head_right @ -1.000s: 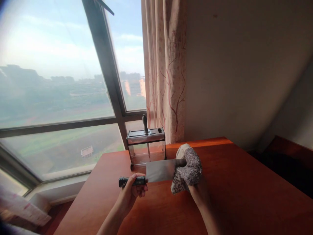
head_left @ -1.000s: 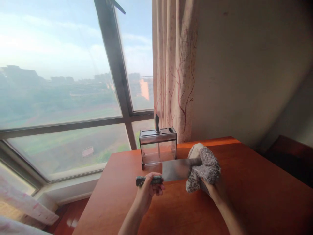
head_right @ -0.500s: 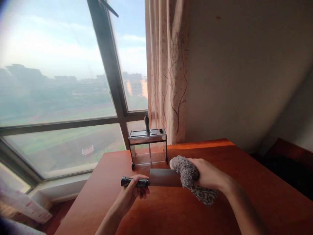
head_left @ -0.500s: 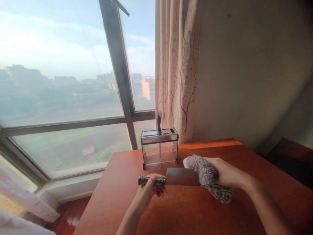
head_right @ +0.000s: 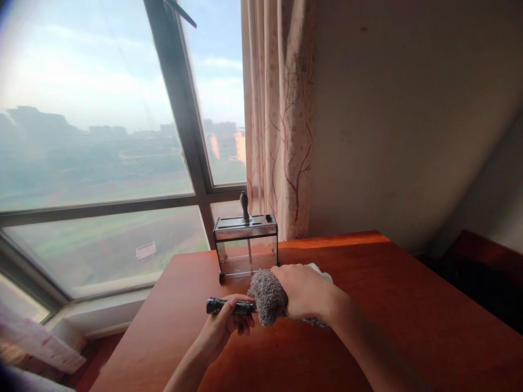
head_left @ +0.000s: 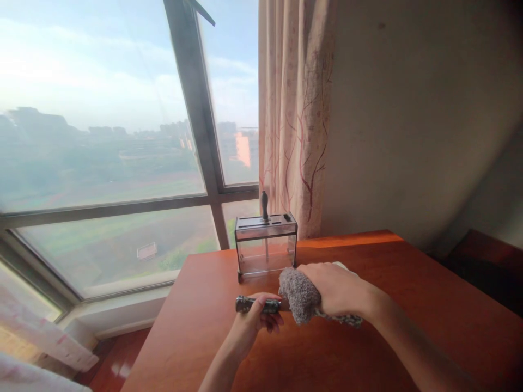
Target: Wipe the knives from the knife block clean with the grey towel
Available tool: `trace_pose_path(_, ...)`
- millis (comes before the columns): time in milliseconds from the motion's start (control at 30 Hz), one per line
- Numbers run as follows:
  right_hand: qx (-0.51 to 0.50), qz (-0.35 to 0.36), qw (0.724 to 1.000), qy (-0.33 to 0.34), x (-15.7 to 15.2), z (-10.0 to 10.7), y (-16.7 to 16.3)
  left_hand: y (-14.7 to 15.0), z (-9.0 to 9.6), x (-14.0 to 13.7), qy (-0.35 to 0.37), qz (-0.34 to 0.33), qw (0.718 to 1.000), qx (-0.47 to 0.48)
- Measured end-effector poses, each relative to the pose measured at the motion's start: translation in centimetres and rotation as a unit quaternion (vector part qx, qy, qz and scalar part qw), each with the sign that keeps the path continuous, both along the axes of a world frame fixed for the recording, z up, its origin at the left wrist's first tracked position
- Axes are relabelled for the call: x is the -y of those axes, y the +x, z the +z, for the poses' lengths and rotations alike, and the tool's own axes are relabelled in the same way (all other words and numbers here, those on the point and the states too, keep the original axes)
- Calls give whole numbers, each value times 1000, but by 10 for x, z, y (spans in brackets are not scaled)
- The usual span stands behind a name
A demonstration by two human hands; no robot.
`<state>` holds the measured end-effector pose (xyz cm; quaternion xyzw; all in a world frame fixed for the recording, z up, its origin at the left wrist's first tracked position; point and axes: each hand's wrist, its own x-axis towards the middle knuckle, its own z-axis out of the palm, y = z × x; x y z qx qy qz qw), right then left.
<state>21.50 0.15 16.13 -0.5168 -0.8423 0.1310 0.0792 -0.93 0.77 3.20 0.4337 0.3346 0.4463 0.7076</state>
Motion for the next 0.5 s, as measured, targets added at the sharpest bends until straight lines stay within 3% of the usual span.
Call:
trace_pose_path(300, -103, -23, 994, -33, -2, 12, 18, -6, -1, -1, -6, 34, 999, 27)
trace_pose_path(500, -104, -47, 993, -25, -3, 13, 45, -10, -2, -4, -11, 40, 999, 30)
